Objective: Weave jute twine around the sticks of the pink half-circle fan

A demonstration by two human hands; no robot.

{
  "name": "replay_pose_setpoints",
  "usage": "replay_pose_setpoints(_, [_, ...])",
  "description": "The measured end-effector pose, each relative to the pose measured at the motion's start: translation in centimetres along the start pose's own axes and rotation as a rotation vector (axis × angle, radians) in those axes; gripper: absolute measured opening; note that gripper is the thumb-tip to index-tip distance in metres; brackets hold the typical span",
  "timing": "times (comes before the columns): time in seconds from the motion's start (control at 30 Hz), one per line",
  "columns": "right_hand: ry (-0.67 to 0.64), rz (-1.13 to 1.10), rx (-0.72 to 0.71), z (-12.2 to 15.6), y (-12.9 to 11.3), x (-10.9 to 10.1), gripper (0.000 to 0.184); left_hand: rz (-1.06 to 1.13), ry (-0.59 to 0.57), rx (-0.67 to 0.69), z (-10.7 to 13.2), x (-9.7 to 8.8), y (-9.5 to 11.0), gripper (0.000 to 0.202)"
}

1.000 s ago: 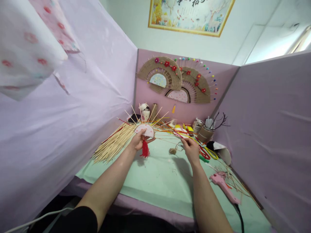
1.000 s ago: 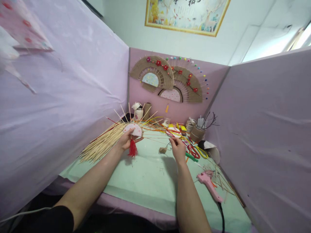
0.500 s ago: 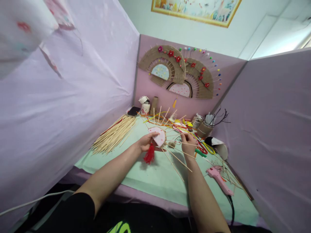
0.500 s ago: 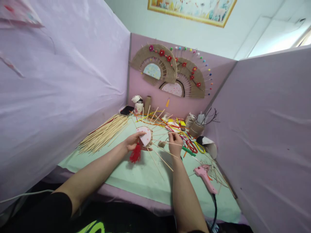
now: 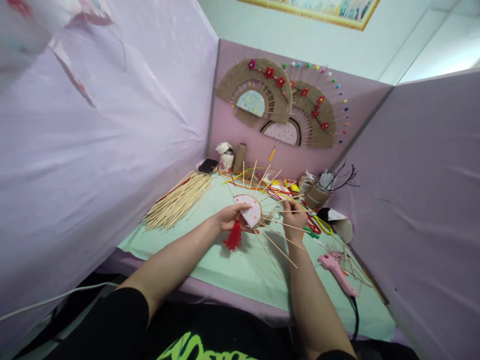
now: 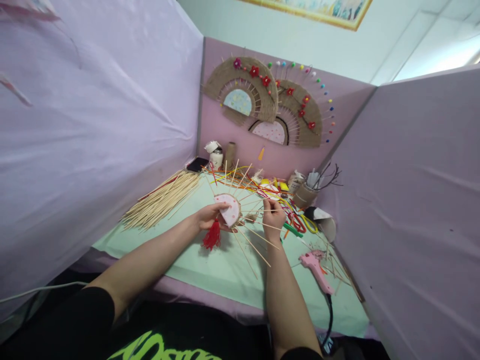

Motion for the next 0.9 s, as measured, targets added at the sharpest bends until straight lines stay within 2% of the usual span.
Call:
replay_pose_setpoints(0.17, [0.009, -0.03, 0.015, -0.2, 0.5, -0.1, 0.04, 0.004, -0.07, -0.006, 0.0, 0.4, -0.1, 0.031])
replay_pose_setpoints(0.4, [-0.005, -0.082, 0.098, -0.9, 1.9, 0.2, 0.039, 0.036, 0.06, 0.069, -0.5, -0.8, 0.8, 0.03])
replay_pose_setpoints(0.53, [-0.172, -0.264, 0.286, -1.0, 2.8, 1.0, 0.037, 0.064, 0.132, 0.165, -0.3, -1.1, 2.6, 0.029])
replay_pose_setpoints(0.7, [-0.512, -0.577, 0.539, 0.0, 2.1, 2.2, 0.034, 0.126, 0.228, 0.337, 0.3, -1.6, 4.9, 0.032])
replay_pose_setpoints(0.8, [-0.653, -0.624, 0.581, 0.6, 1.4, 2.3, 0.03, 0.166, 0.296, 0.412, 0.7, -2.0, 5.8, 0.032])
replay_pose_setpoints(0.9, [-0.681, -0.651, 0.557, 0.6, 1.0, 1.9, 0.028, 0.162, 0.34, 0.441, 0.8, -2.4, 6.2, 0.031])
Point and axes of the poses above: each hand's wrist, its own z-axis away from the middle knuckle, its own x-axis out of the palm, y = z × x, the point moved 5 cm from there along -z, towards the middle knuckle, and after that the axes turned 9 degrees about x, right-handed, at the moved point
